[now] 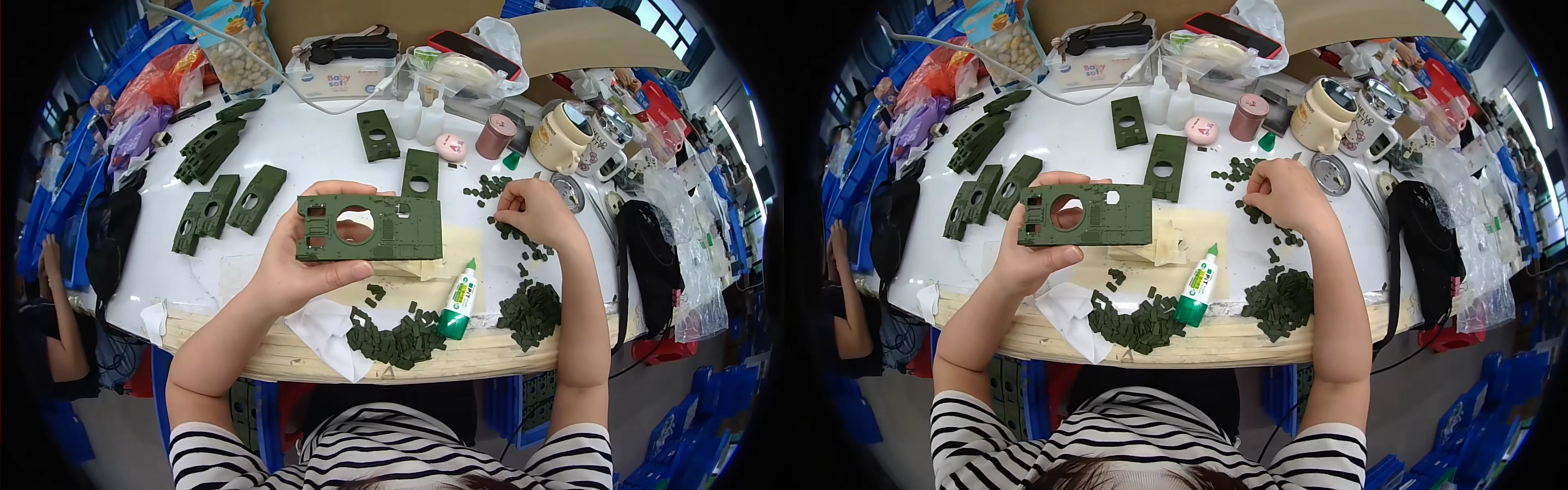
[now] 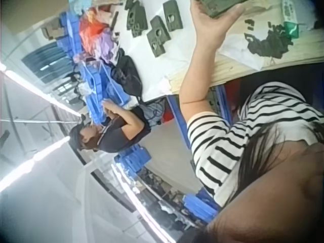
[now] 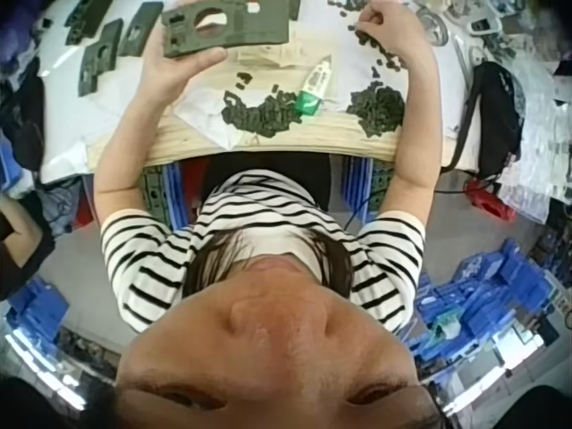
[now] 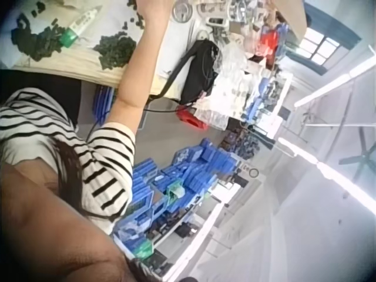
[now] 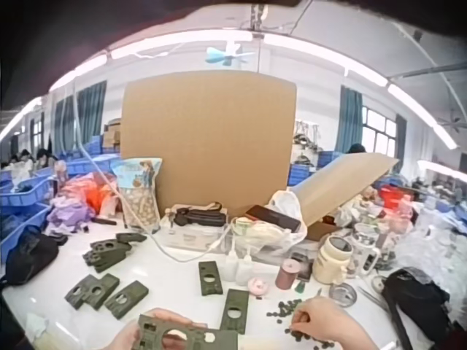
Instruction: Assembling green plastic toy tanks by applying glue and attaching small parts.
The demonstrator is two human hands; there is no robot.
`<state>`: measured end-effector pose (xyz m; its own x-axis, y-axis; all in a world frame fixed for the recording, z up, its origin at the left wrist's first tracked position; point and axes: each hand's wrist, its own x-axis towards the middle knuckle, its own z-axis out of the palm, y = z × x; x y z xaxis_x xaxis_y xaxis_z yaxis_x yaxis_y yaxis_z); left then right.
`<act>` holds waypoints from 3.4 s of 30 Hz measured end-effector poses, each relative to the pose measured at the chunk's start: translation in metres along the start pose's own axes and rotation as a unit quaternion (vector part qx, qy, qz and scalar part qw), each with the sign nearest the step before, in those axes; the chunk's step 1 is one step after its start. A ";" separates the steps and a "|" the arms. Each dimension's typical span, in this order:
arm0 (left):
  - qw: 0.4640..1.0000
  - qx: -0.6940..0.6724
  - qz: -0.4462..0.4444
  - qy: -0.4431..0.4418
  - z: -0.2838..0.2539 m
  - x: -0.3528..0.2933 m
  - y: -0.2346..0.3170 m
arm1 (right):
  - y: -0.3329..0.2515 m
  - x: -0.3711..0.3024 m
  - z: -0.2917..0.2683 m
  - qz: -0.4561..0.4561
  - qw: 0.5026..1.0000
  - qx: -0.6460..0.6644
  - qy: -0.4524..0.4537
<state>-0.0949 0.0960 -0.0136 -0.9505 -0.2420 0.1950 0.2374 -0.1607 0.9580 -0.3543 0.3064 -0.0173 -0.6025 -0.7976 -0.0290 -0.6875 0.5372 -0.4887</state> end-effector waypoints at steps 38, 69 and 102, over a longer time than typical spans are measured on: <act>0.940 0.223 0.251 -0.056 0.015 0.000 -0.015 | -0.087 -0.050 0.007 -0.050 0.830 0.553 -0.050; 0.907 0.297 0.282 -0.096 0.018 -0.001 -0.020 | -0.096 -0.057 0.036 -0.183 0.900 0.380 0.110; 0.959 0.169 0.191 -0.126 0.006 0.003 -0.024 | -0.097 -0.056 0.032 -0.211 0.888 0.387 0.131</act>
<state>-0.1044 0.1048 -0.0349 -0.8357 0.0250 0.5486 0.5395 0.2237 0.8117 -0.2409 0.2905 0.0042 -0.5000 -0.7378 0.4535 -0.4509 -0.2253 -0.8637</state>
